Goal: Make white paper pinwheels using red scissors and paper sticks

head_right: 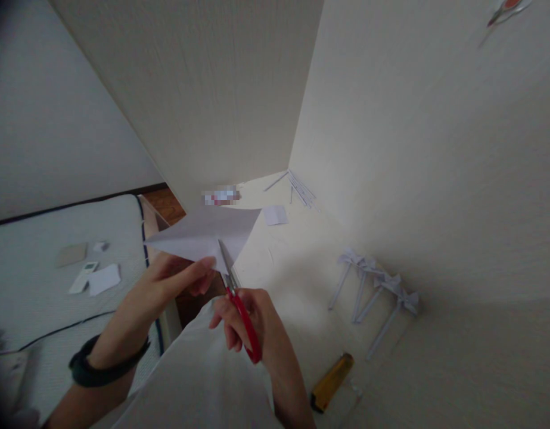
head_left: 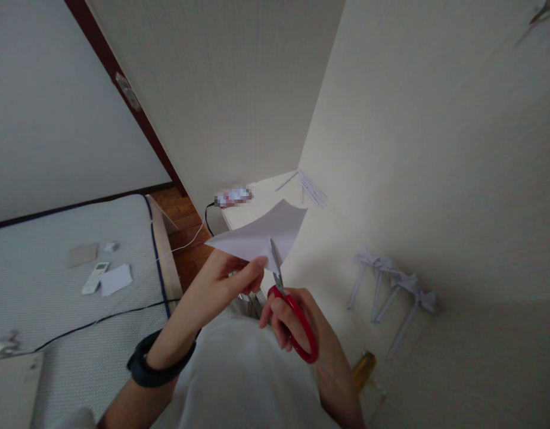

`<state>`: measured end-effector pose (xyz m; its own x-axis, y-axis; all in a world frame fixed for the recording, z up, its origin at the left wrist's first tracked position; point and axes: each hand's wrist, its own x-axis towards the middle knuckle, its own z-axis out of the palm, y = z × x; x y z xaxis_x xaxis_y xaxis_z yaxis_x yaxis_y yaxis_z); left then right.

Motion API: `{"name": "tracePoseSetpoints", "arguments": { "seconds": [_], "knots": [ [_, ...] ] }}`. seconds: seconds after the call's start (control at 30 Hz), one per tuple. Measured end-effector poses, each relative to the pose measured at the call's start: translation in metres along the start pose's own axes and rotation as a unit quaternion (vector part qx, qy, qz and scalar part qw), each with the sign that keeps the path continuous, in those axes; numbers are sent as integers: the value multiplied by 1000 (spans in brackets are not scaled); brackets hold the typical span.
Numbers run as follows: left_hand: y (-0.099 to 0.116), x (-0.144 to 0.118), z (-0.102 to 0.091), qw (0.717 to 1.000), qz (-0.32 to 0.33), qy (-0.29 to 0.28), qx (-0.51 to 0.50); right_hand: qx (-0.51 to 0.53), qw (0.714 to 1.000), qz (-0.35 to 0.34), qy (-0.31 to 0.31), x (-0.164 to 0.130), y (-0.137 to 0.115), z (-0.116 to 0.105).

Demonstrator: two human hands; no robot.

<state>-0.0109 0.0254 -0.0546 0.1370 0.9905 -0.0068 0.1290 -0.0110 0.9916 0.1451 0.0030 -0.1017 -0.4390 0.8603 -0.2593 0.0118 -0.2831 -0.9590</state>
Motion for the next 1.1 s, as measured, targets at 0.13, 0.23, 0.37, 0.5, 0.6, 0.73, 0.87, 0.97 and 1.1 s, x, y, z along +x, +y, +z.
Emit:
{"name": "tracePoseSetpoints", "arguments": {
  "seconds": [0.13, 0.23, 0.37, 0.5, 0.6, 0.73, 0.87, 0.97, 1.1],
  "knots": [
    [-1, 1, 0, 1000, -3, 9, 0, -2, 1000, 0, -11, 0, -2, 1],
    [-3, 2, -1, 999, -9, 35, 7, -11, 1000, 0, 21, -2, -1, 3],
    [-5, 2, 0, 994, -18, 109, -4, 0, 999, 0, 46, -5, 1, 4],
    [-5, 3, 3, 984, -19, 172, -35, 3, 1000, 5, -6, -2, 2, 2],
    [-8, 3, 4, 983, -14, 180, -47, 14, 1000, 1, -17, 0, 3, 1],
    [-11, 2, 3, 981, -8, 177, -74, 33, 998, -23, -44, 1, 9, -1],
    [-11, 2, 2, 982, -4, 173, -76, 64, 995, -54, -57, 0, 14, 0],
    [-10, 1, 3, 984, 0, 164, -64, 82, 992, -62, -78, -1, 14, 1],
    [-12, 0, 2, 986, 4, 161, -52, 107, 987, -43, -109, 2, 17, 1]
  ]
}}
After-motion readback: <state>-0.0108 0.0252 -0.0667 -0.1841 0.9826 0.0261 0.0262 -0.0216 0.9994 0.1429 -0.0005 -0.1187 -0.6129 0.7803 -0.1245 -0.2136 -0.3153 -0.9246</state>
